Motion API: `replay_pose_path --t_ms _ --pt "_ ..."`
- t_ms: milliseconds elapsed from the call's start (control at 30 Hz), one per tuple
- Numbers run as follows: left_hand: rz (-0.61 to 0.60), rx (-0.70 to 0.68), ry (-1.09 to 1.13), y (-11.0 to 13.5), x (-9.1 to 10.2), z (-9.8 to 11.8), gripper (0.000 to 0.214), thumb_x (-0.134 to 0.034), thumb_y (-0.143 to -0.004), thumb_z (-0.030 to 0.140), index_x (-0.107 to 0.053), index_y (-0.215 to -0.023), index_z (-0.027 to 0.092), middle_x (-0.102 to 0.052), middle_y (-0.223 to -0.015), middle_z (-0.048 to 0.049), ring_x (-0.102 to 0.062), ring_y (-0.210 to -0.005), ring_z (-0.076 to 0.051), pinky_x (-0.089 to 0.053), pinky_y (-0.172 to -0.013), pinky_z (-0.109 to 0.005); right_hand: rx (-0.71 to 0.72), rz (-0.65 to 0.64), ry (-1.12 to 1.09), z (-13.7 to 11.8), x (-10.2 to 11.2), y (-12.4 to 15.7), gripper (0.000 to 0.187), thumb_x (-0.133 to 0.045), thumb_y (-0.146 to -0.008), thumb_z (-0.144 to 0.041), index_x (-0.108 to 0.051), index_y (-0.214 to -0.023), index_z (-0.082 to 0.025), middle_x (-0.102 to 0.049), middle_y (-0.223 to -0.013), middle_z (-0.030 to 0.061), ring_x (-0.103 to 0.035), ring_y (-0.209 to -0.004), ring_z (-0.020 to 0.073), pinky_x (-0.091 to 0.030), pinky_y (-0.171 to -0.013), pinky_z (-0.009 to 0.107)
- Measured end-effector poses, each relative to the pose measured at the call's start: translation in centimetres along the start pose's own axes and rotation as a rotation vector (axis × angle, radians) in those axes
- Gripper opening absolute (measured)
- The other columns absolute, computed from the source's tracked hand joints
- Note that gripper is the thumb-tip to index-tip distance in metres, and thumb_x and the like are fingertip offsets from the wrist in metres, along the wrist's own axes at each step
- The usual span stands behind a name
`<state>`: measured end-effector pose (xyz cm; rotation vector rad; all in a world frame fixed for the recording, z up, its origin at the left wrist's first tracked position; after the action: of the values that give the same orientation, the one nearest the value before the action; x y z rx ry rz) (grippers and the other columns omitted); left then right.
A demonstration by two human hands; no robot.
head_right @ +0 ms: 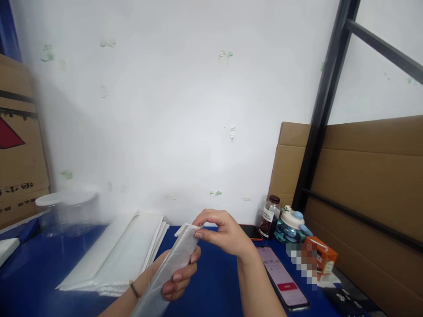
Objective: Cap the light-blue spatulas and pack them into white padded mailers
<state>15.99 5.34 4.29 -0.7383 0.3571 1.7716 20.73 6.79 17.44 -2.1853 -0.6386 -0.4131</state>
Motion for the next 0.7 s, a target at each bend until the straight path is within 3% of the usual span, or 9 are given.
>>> replay_pose_path --t_ms 33,100,167,233,333,400,467,567,700 --pt "0.044 0.003 -0.056 -0.2 0.1 0.1 0.025 -0.053 -0.079 0.04 -0.055 -0.091 0.018 -0.052 -0.054 0.0054 -0.045 -0.033 -0.007 -0.037 -0.038 -0.018 -0.025 0.002 0.007 0.1 0.0 0.1 0.017 -0.06 -0.082 -0.03 -0.067 -0.087 -0.016 -0.063 -0.081 0.006 -0.058 -0.076 0.016 -0.045 -0.07 0.028" --pt "0.241 -0.094 -0.213 -0.1 0.8 1.8 0.034 -0.05 -0.081 0.045 -0.057 -0.095 0.015 -0.057 -0.062 0.0016 -0.053 -0.046 -0.01 -0.043 -0.048 -0.022 -0.064 0.017 0.051 -0.1 0.1 0.3 0.02 -0.057 -0.084 -0.032 -0.067 -0.084 -0.014 -0.061 -0.078 0.0052 -0.056 -0.072 0.0145 -0.044 -0.065 0.025" --pt "0.487 -0.322 -0.39 1.4 1.1 5.4 0.044 -0.043 -0.084 0.052 -0.057 -0.103 0.014 -0.062 -0.075 -0.0017 -0.058 -0.064 -0.014 -0.046 -0.061 -0.026 -0.086 0.026 0.122 -0.5 0.1 0.3 0.02 -0.055 -0.085 -0.032 -0.066 -0.084 -0.014 -0.06 -0.078 0.0049 -0.055 -0.072 0.014 -0.042 -0.064 0.024" --pt "0.632 -0.521 -0.627 3.4 -0.3 8.6 0.049 -0.045 -0.081 0.056 -0.055 -0.11 0.018 -0.063 -0.088 -0.0027 -0.058 -0.078 -0.016 -0.046 -0.071 -0.028 -0.091 0.01 0.202 -1.0 -0.4 0.1 0.019 -0.055 -0.085 -0.031 -0.066 -0.085 -0.015 -0.06 -0.076 0.0043 -0.054 -0.071 0.0135 -0.041 -0.063 0.023" --pt "0.818 -0.569 -1.114 5.7 -2.8 11.2 0.037 -0.063 -0.072 0.046 -0.065 -0.097 0.019 -0.067 -0.087 -0.0025 -0.059 -0.08 -0.016 -0.045 -0.074 -0.025 -0.099 0.004 0.286 -1.2 -1.0 -0.1 0.018 -0.054 -0.086 -0.029 -0.067 -0.085 -0.016 -0.061 -0.074 0.0032 -0.054 -0.069 0.0127 -0.039 -0.062 0.022" --pt "0.947 -0.543 -1.304 6.9 -3.4 11.9 0.026 -0.064 -0.072 0.042 -0.07 -0.085 0.02 -0.069 -0.081 -0.0025 -0.061 -0.077 -0.016 -0.045 -0.071 -0.025 -0.124 0.005 0.316 -0.9 -1.1 -0.1 0.016 -0.056 -0.085 -0.028 -0.067 -0.085 -0.017 -0.061 -0.074 0.0027 -0.054 -0.069 0.0122 -0.039 -0.061 0.022" --pt "0.998 -0.53 -1.368 7.4 -3.6 12.2 0.024 -0.062 -0.074 0.041 -0.071 -0.083 0.02 -0.071 -0.079 -0.0026 -0.062 -0.074 -0.016 -0.046 -0.067 -0.025 -0.151 -0.002 0.33 -0.7 -0.9 0.1 0.015 -0.058 -0.083 -0.028 -0.068 -0.085 -0.017 -0.062 -0.073 0.0023 -0.054 -0.066 0.0117 -0.039 -0.059 0.021" --pt "0.971 -0.508 -1.392 7.2 -3.5 12.2 0.025 -0.06 -0.075 0.041 -0.072 -0.086 0.022 -0.072 -0.081 -0.0019 -0.063 -0.073 -0.016 -0.048 -0.067 -0.025 -0.157 -0.004 0.333 -0.9 -0.5 0.4 0.017 -0.059 -0.082 -0.03 -0.069 -0.082 -0.016 -0.062 -0.069 0.0025 -0.053 -0.062 0.0113 -0.038 -0.057 0.021" --pt "0.983 -0.495 -1.352 7.6 -2.6 13.3 0.033 -0.052 -0.08 0.044 -0.069 -0.098 0.022 -0.071 -0.094 -0.0026 -0.064 -0.087 -0.019 -0.049 -0.079 -0.028 -0.239 0.067 0.284 0.6 0.7 0.5 0.02 -0.058 -0.082 -0.033 -0.066 -0.078 -0.015 -0.061 -0.066 0.0018 -0.052 -0.06 0.0114 -0.038 -0.053 0.02"
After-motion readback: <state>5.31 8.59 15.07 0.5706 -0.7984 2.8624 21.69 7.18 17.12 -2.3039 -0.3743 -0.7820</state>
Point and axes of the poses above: each hand's wrist, its own y-axis away from the middle knuckle, its own x-axis out of the back of the hand, z = x × y, the point moved 9 cm from there along -y, towards the middle knuckle
